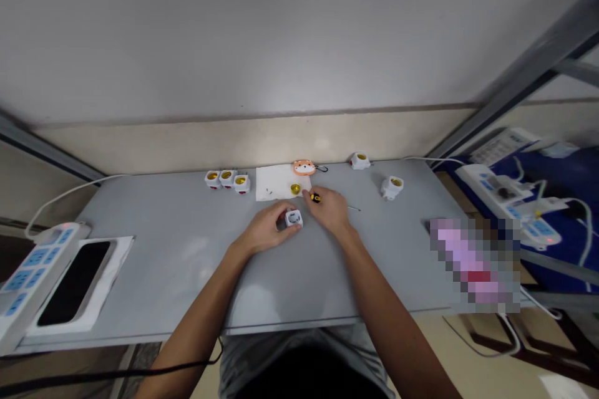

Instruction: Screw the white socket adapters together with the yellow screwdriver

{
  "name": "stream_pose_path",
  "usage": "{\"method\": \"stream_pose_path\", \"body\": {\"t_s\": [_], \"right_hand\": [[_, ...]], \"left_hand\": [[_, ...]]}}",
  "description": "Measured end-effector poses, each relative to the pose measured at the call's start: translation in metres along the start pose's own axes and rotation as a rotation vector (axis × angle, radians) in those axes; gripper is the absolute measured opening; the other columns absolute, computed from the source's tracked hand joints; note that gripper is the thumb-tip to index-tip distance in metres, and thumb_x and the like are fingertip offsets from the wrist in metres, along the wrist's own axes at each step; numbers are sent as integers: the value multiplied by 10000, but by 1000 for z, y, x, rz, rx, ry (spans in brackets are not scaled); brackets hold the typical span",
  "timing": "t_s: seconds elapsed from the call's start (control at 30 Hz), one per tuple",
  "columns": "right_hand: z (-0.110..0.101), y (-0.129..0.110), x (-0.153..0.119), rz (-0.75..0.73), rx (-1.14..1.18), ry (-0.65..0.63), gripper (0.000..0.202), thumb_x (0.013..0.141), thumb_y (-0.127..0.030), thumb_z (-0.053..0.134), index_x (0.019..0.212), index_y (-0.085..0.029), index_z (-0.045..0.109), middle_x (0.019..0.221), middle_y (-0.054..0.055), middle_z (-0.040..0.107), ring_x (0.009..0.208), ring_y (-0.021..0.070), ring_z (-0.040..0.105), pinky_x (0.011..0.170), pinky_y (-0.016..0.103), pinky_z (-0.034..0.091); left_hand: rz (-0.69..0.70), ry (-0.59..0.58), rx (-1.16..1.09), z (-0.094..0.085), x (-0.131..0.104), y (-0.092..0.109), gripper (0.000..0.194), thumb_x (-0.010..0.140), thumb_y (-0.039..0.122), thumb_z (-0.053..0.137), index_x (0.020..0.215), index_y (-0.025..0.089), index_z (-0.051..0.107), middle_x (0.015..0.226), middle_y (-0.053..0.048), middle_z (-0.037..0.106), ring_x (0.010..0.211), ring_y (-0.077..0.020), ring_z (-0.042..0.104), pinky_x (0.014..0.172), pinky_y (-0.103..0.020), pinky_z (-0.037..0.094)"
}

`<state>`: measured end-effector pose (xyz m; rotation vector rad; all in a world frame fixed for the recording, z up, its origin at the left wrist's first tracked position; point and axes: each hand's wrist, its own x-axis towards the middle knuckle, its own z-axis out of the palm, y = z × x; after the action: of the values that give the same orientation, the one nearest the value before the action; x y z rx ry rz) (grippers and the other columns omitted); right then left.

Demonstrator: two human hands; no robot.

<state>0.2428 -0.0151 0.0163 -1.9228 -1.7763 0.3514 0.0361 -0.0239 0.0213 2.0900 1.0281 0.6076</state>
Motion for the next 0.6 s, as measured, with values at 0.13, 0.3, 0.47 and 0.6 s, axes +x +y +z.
{"method": "stream_pose_path", "body": {"t_s": [0.13, 0.3, 0.47, 0.6], "right_hand": [[1, 0, 0, 1, 27, 11, 338, 1009, -476, 537, 881, -239, 742, 886, 39, 796, 762, 199, 675, 644, 281, 315], [-1, -3, -1, 21, 136, 33, 288, 956, -433, 623, 1187, -274, 687, 904, -2, 762, 815, 199, 693, 671, 268, 355], [-8, -8, -4, 2, 150, -22, 281, 967, -414, 622, 1207, -288, 694, 911, -8, 759, 826, 194, 702, 710, 279, 398], [-2, -17, 4, -32, 66, -55, 365, 977, -477, 615, 1279, -281, 680, 1073, 42, 788, 914, 235, 727, 743, 309, 442]], "left_hand": [[-2, 22, -36, 3, 0, -4, 287, 899, 399, 721, 1119, 226, 657, 1017, -46, 686, 838, -197, 609, 767, -311, 488], [-20, 23, -61, 5, 1, -6, 320, 883, 407, 738, 1136, 227, 660, 1024, -44, 688, 853, -197, 608, 780, -313, 492], [-33, 28, -65, 4, 1, -3, 304, 871, 392, 748, 1108, 220, 668, 983, -31, 688, 814, -184, 589, 745, -300, 468], [-22, 36, -89, 4, 1, -4, 329, 863, 382, 758, 1138, 216, 682, 996, -37, 709, 819, -187, 602, 747, -303, 471]]}}
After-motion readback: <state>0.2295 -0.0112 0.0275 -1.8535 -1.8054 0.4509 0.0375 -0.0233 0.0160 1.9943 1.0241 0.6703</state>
